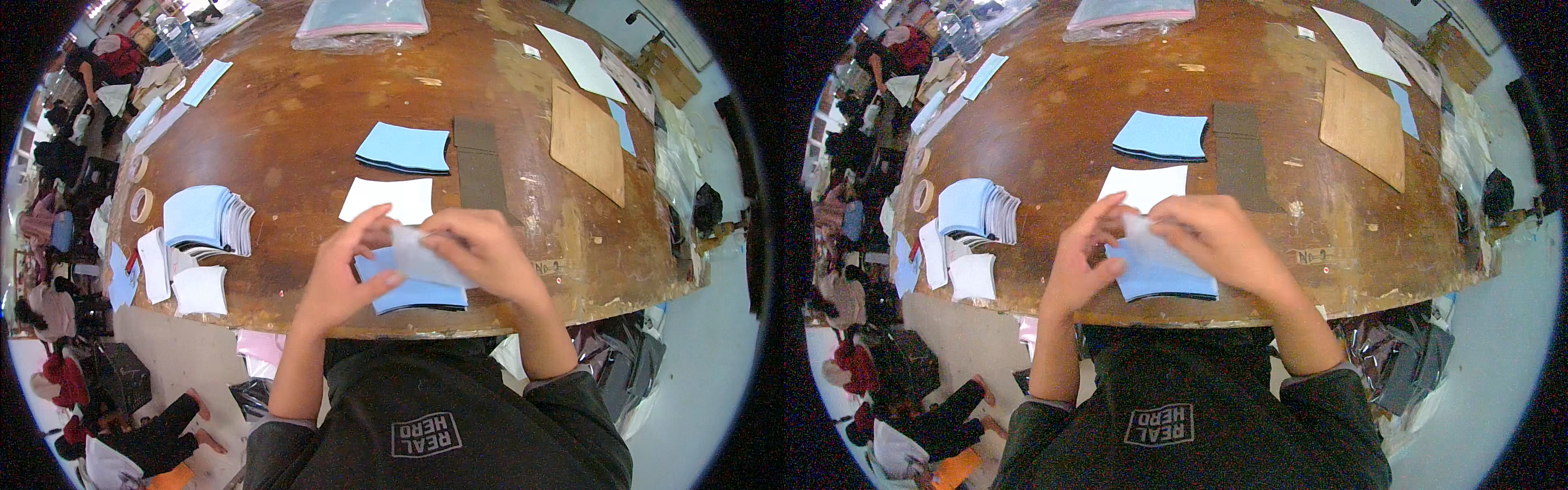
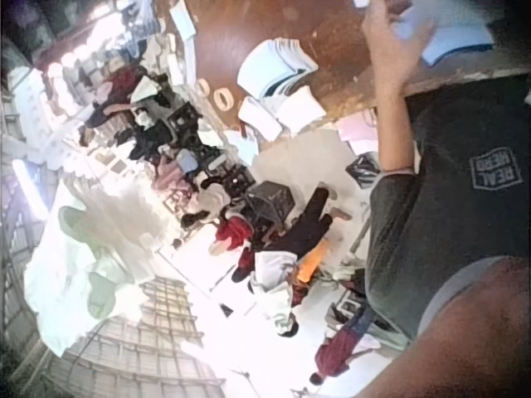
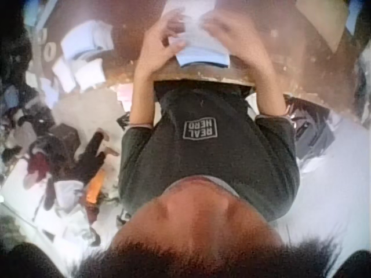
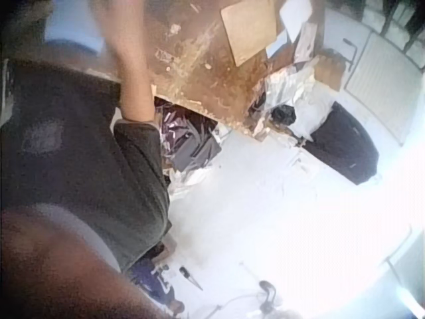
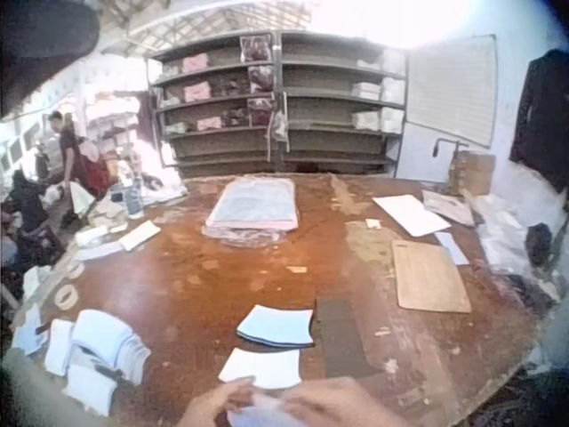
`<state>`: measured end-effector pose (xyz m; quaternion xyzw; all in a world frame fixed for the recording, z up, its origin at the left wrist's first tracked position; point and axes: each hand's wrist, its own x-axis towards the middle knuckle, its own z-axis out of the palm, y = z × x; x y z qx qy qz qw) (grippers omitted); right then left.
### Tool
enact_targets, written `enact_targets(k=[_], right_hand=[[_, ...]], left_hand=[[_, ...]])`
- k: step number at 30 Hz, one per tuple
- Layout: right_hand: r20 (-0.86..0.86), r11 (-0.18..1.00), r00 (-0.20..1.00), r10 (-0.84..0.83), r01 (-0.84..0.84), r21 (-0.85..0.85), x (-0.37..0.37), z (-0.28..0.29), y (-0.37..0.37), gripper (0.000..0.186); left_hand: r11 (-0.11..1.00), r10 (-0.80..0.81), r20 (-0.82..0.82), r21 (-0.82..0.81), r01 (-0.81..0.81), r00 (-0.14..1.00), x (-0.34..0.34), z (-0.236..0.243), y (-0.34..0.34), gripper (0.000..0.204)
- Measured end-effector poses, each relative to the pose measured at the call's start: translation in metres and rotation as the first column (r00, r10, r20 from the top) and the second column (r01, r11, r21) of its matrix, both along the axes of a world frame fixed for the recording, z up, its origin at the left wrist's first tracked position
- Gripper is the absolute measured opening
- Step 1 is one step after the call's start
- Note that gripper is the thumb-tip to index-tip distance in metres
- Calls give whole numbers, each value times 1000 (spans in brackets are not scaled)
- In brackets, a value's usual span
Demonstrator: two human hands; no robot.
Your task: The person repeatedly picks up small rectangular fabric pieces in light blue, white, and black, folds them in half, and places them into a growing stack on the table. The hands handle each piece one at a time and maintain a consistent folding and stacking pattern throughout the clip.
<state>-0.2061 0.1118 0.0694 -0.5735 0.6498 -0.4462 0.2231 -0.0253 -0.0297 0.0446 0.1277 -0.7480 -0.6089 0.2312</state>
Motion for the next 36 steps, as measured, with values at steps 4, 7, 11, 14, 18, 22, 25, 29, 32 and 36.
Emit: enact_targets(k=[4,7,11,14,18,22,25,29,32,36], right_hand=[[39,999,998,49,-49,15,13,-2,-7,27],[133,994,988,-77,65,91,4,-24,19,30],[361,948,884,-296,227,222,8,-48,42,27],[401,907,830,-387,263,329,12,-51,47,26],[257,890,880,-400,307,336,16,-63,46,28],[147,878,900,-410,346,331,20,-62,43,31],[166,878,885,-434,375,297,20,-63,43,32],[108,872,895,-433,386,300,18,-61,39,31],[72,866,894,-442,404,295,19,-63,39,31],[-45,845,873,-486,482,232,23,-61,40,31]], left_hand=[[957,63,24,282,-67,998,8,-13,10,46],[893,288,13,359,-273,958,13,-17,13,47],[886,301,101,338,-317,948,18,-27,22,48],[934,318,177,111,-339,932,24,-37,22,50],[915,388,274,-2,-403,880,28,-36,26,47],[913,407,301,-103,-395,862,30,-43,25,49],[906,421,277,-173,-386,864,30,-46,22,48],[910,409,337,-220,-352,848,27,-40,23,48],[912,404,317,-208,-353,858,27,-44,24,48],[875,452,311,-338,-347,836,26,-37,24,45]])
